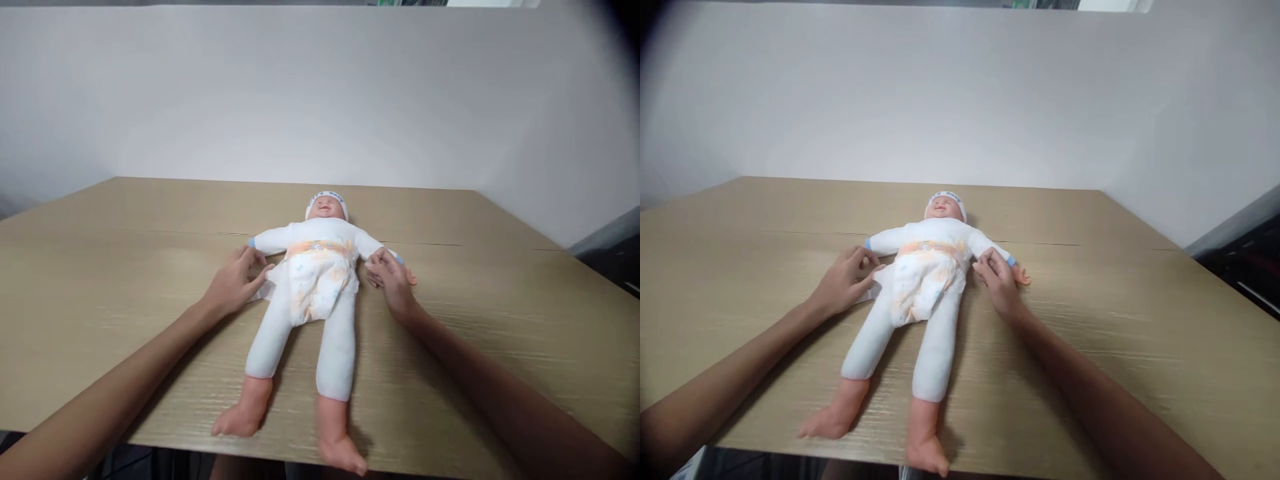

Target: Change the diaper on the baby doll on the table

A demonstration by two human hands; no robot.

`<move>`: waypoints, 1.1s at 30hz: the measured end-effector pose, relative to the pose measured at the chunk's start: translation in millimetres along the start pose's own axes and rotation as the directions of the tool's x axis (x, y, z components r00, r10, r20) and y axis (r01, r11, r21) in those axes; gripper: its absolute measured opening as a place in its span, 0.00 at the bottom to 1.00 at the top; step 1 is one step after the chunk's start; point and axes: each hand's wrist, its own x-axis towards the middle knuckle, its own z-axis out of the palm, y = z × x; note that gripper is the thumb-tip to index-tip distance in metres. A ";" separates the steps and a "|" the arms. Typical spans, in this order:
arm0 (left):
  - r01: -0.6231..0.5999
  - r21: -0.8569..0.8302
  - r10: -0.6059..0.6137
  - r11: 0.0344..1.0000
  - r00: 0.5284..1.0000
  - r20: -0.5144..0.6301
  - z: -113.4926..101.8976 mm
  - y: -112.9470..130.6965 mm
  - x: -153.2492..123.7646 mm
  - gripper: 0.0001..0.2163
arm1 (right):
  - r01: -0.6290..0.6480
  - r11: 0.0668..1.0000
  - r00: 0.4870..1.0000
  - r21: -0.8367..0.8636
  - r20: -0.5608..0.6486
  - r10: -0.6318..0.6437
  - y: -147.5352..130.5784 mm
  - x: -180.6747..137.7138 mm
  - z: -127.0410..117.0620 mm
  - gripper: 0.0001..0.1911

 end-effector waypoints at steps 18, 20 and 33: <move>0.205 -0.305 -0.095 0.930 0.936 0.340 -15.6 -23.8 1.1 0.20 | 0.761 0.487 0.493 -0.428 0.870 -0.005 -74.2 42.4 111.6 0.13; 0.307 -0.425 -0.118 0.851 0.902 0.415 -18.9 -22.8 1.9 0.22 | 0.770 0.469 0.484 -0.432 0.875 0.013 -67.6 43.1 115.1 0.14; 0.397 -0.711 0.069 0.581 0.846 0.528 -35.0 -33.4 5.8 0.17 | 0.769 0.429 0.514 -0.473 0.857 0.023 -73.1 66.4 103.0 0.14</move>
